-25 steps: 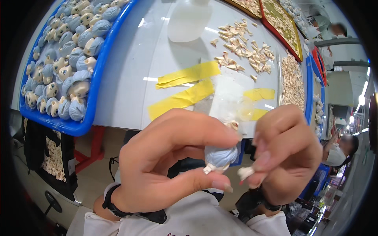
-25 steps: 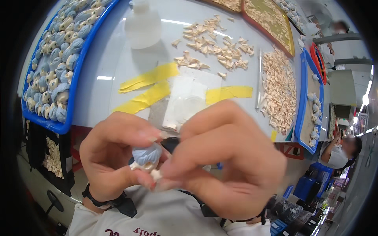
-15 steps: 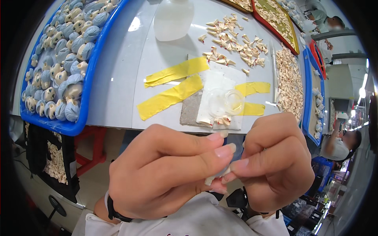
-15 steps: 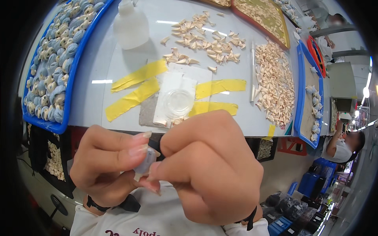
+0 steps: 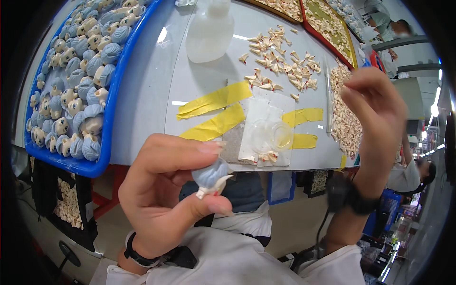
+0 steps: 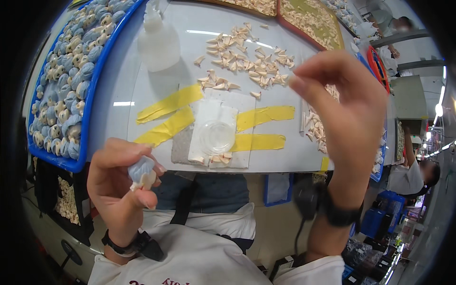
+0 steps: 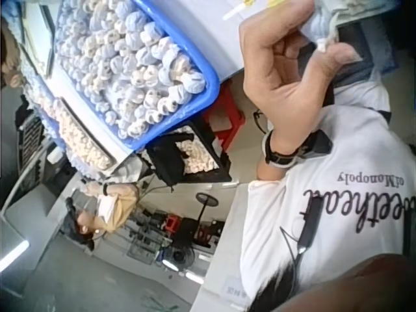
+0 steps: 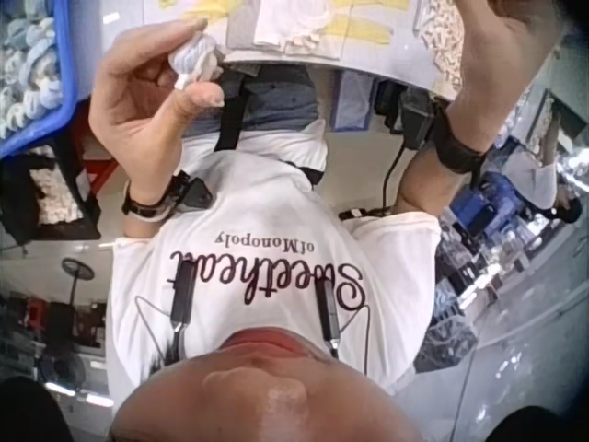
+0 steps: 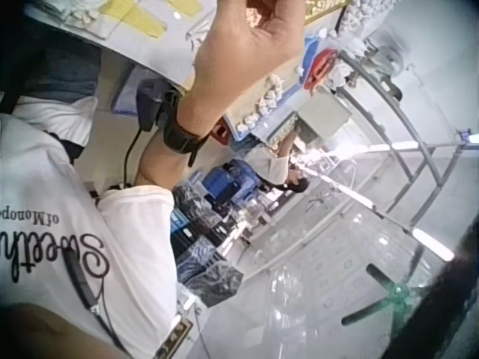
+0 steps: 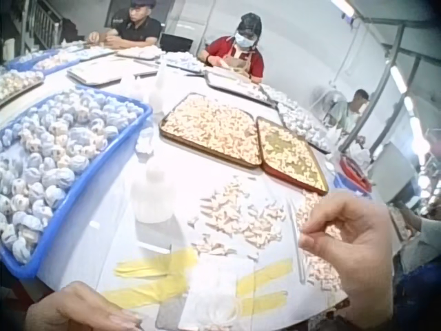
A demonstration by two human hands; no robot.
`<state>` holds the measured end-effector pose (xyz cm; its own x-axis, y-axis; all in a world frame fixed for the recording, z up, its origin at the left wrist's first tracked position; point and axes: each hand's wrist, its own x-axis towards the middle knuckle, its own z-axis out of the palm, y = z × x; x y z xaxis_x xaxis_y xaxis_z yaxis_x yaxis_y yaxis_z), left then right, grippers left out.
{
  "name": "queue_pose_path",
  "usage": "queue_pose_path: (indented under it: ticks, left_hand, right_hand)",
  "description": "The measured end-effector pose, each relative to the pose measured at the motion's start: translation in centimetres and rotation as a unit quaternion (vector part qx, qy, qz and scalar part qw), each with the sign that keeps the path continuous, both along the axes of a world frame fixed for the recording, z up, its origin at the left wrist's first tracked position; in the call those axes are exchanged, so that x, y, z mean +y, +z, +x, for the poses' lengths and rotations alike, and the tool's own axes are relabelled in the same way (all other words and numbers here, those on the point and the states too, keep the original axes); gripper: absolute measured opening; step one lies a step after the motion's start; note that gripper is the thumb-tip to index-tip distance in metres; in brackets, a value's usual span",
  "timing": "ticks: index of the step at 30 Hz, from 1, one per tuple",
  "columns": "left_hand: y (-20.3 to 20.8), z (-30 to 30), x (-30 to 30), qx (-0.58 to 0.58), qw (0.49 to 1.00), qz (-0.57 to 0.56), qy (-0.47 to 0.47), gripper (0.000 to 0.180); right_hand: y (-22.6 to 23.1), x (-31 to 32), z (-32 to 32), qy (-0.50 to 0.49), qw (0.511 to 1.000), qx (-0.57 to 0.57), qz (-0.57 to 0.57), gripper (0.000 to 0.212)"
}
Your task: The person assembles small decorative figures by picking up a blue base and attaching small white pieces to it. They use a small bottle to apply adhesive to the white pieces before placing them onto the blue base. The completed figures are placed into a blue tray.
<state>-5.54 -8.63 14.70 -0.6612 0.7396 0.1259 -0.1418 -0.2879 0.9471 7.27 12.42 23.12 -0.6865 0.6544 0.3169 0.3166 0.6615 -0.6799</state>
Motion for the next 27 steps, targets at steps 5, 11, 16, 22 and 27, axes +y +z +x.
queue_pose_path:
  ticks: [5, 11, 16, 22, 27]
  left_hand:
    - [-0.8, -1.1, -0.5, 0.051, 0.998, 0.011, -0.032, 0.056]
    - [-0.7, -1.5, -0.3, 0.053, 0.998, 0.013, -0.025, 0.053]
    - [-0.5, -1.6, -0.2, 0.047, 0.999, 0.014, -0.023, 0.052]
    - [0.0, -1.3, -0.3, 0.038, 0.999, 0.005, -0.022, 0.049]
    - [0.3, -0.8, -0.5, 0.039, 0.999, 0.009, -0.027, 0.048]
  right_hand:
    - [-2.2, 4.6, -2.1, 0.1, 0.975, -0.186, 0.072, 0.014]
    - [-2.4, 4.3, -3.2, 0.107, 0.964, -0.233, 0.067, 0.01]
    - [-2.6, 4.2, -2.6, 0.106, 0.966, -0.234, 0.04, 0.008]
    - [-2.8, 4.2, -1.9, 0.093, 0.977, -0.192, 0.02, 0.007]
    - [-2.9, 4.0, -1.4, 0.074, 0.985, -0.137, 0.068, 0.011]
